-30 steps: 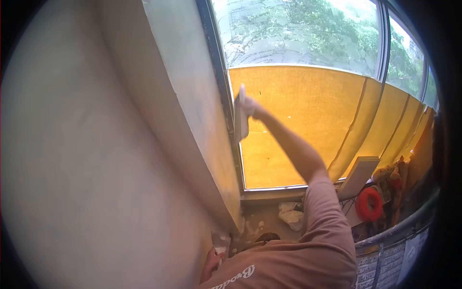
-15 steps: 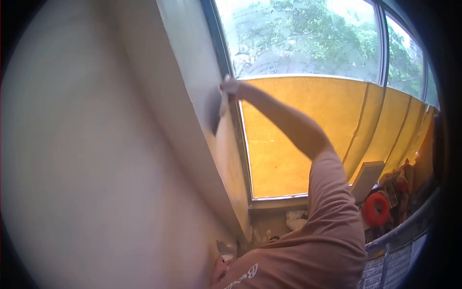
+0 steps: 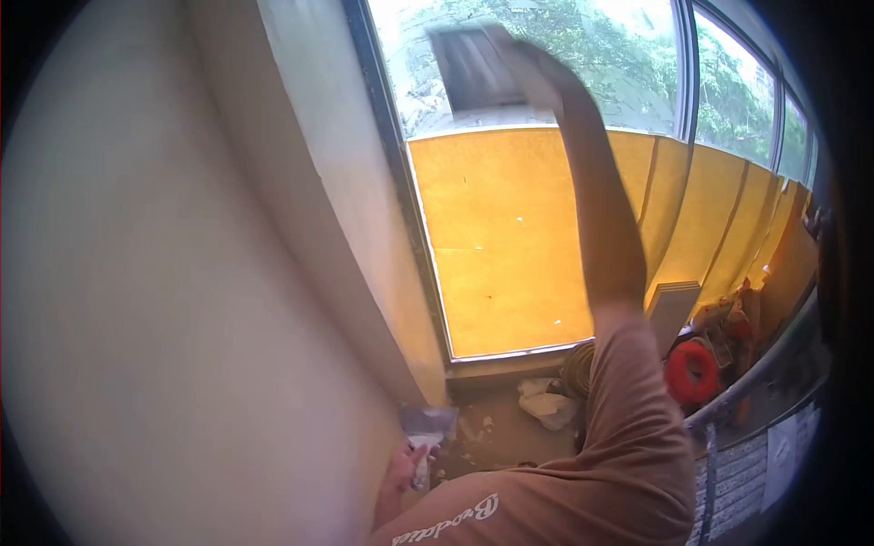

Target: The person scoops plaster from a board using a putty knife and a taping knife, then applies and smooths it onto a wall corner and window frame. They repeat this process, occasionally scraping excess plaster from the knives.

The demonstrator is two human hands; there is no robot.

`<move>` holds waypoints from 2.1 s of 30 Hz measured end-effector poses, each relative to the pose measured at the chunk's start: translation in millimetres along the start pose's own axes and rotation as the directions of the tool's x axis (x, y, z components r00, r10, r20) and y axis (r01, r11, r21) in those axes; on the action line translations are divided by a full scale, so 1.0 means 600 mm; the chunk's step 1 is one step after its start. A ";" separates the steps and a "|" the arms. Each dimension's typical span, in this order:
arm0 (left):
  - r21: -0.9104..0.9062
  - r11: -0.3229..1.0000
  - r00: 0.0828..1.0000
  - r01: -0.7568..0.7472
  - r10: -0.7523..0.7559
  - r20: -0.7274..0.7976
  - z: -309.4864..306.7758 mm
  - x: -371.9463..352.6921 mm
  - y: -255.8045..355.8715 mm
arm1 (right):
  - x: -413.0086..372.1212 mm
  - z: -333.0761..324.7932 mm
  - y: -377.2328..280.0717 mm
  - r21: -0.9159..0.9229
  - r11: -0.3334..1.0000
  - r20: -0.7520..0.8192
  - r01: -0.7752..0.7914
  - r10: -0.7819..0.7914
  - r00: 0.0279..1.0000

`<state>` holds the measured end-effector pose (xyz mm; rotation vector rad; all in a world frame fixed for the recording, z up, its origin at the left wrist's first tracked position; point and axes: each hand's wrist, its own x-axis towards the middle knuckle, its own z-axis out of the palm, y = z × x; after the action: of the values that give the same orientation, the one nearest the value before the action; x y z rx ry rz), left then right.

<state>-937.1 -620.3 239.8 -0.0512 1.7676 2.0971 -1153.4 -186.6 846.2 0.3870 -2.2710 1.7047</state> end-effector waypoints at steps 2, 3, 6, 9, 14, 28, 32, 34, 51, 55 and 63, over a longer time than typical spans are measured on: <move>-0.075 0.997 0.999 -0.020 0.023 0.041 0.026 -0.015 0.061 | 0.015 -0.002 0.320 0.501 0.805 -0.088 0.319 -0.319 0.944; -0.140 0.990 0.996 -0.033 0.044 0.077 0.042 -0.024 0.094 | -0.072 0.014 0.416 0.619 0.716 -0.162 0.324 -0.287 0.944; -0.100 0.986 0.979 -0.135 0.148 0.138 0.106 -0.047 0.187 | -0.294 0.113 0.539 0.837 0.547 -0.183 0.010 0.264 0.947; -0.054 0.993 0.979 -0.101 0.109 0.174 0.154 -0.045 0.238 | -0.457 0.153 0.625 0.958 0.287 -0.102 -0.027 0.426 0.899; 0.139 0.990 0.893 0.006 -0.068 0.446 0.214 -0.027 0.276 | -0.658 0.162 0.551 0.880 0.464 -0.321 0.100 0.428 0.845; 0.230 0.963 0.207 0.139 -0.255 0.945 0.446 0.018 0.170 | -1.071 0.251 0.354 -0.335 0.923 -0.567 -0.190 -0.036 0.823; 0.252 0.957 0.042 0.144 -0.261 0.964 0.469 -0.023 0.168 | -1.216 0.292 0.368 -0.408 0.870 -0.593 -0.277 -0.021 0.805; 0.239 0.956 -0.021 0.171 -0.239 0.971 0.491 -0.056 0.169 | -1.306 0.345 0.380 -0.396 0.785 -0.679 -0.477 0.100 0.728; 0.651 0.758 -0.777 -0.042 -0.434 0.456 0.587 -0.653 -0.093 | -2.191 0.942 0.381 0.634 -0.301 -0.200 -0.712 0.826 -0.528; 0.636 0.737 -0.826 -0.229 -0.493 0.274 0.607 -0.854 -0.201 | -2.237 1.071 0.273 0.800 -0.118 -0.318 -0.588 0.747 -0.583; 0.487 0.655 -0.788 -0.577 -0.604 -0.122 0.607 -1.192 -0.379 | -2.228 1.317 0.228 0.596 0.787 -0.131 0.162 0.294 -0.947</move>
<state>-124.5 -440.1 298.0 1.2574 0.1615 -0.4769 -11.6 -845.0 13.9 -1.7933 0.1760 0.7704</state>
